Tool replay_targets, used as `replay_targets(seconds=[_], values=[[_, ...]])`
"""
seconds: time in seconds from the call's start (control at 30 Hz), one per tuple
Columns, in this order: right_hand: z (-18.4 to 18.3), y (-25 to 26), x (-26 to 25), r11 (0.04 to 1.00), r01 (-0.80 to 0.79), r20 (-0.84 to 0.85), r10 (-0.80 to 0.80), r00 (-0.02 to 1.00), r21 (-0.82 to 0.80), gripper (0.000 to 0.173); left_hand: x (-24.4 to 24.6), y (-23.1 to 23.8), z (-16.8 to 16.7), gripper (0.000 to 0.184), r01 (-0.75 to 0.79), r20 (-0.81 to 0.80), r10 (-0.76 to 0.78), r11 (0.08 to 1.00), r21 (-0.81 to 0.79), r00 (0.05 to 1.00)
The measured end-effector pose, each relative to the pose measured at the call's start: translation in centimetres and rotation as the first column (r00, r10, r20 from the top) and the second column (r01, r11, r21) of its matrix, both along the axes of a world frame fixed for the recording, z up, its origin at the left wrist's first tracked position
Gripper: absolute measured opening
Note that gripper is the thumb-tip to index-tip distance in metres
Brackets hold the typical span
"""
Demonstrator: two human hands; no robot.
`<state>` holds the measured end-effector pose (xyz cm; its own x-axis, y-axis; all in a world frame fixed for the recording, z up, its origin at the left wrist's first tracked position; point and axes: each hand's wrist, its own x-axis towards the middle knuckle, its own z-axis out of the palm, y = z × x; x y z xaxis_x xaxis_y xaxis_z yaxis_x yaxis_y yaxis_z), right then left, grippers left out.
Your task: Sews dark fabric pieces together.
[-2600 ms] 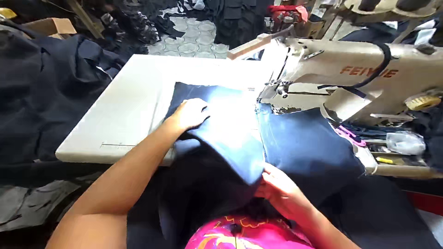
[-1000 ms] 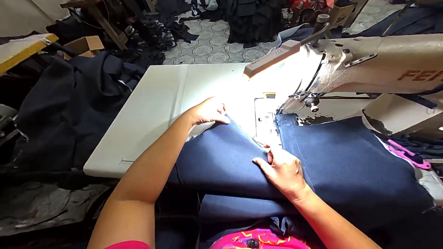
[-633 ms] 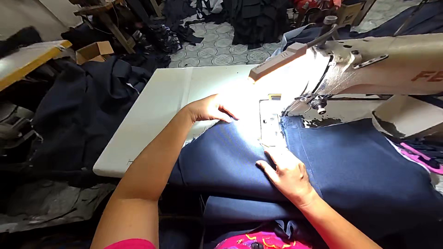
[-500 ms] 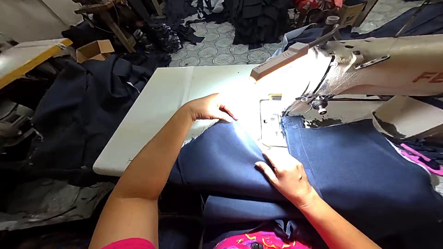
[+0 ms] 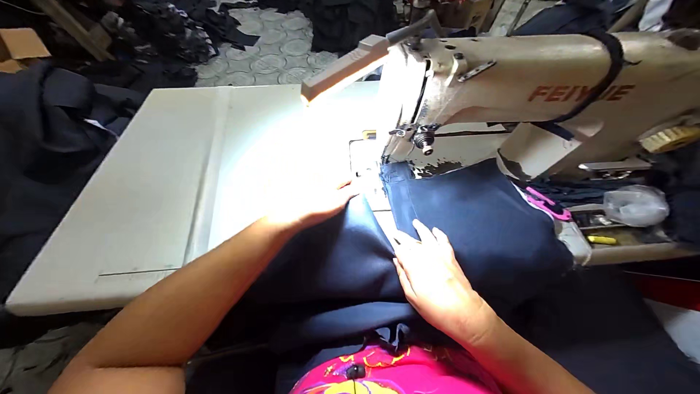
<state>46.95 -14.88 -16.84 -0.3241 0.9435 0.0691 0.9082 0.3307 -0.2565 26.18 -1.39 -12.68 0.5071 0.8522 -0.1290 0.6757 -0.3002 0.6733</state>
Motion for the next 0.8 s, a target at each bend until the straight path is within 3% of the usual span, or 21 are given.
replay_targets(seconds=[0.1,0.17,0.27,0.37,0.53,0.7,0.8], values=[[-0.8,0.1,0.5,0.999,0.021,-0.022,-0.021,1.000,0.024,0.030,3.1,-1.0,-2.4,0.029,-0.147,0.100,0.135,0.981,0.129,0.986],[-1.5,0.2,0.4,0.996,0.042,-0.056,-0.037,0.998,0.082,0.027,3.9,-0.8,-4.2,0.023,-0.184,0.175,0.144,0.954,0.236,0.974],[-2.3,0.1,-0.3,0.979,0.105,-0.128,-0.083,0.988,0.177,0.027,3.5,0.5,-7.0,0.018,-0.095,0.176,0.014,0.883,0.460,0.984],[-2.0,0.3,-1.3,0.980,0.119,-0.128,-0.099,0.987,0.160,0.026,2.7,2.0,-7.7,0.015,0.037,0.122,-0.153,0.759,0.650,0.981],[0.1,1.4,-2.0,0.985,-0.006,0.126,0.028,0.992,-0.171,0.031,2.2,3.7,-8.2,0.018,0.179,0.063,-0.295,0.723,0.668,0.953],[-0.2,1.2,-1.4,0.999,0.009,0.102,-0.004,0.995,-0.049,0.032,2.2,3.6,-8.1,0.019,0.160,0.079,-0.276,0.741,0.652,0.958],[-0.4,0.6,-1.5,0.996,0.089,-0.055,-0.088,0.995,0.015,0.030,2.1,3.6,-8.0,0.018,0.129,0.108,-0.259,0.749,0.650,0.960]])
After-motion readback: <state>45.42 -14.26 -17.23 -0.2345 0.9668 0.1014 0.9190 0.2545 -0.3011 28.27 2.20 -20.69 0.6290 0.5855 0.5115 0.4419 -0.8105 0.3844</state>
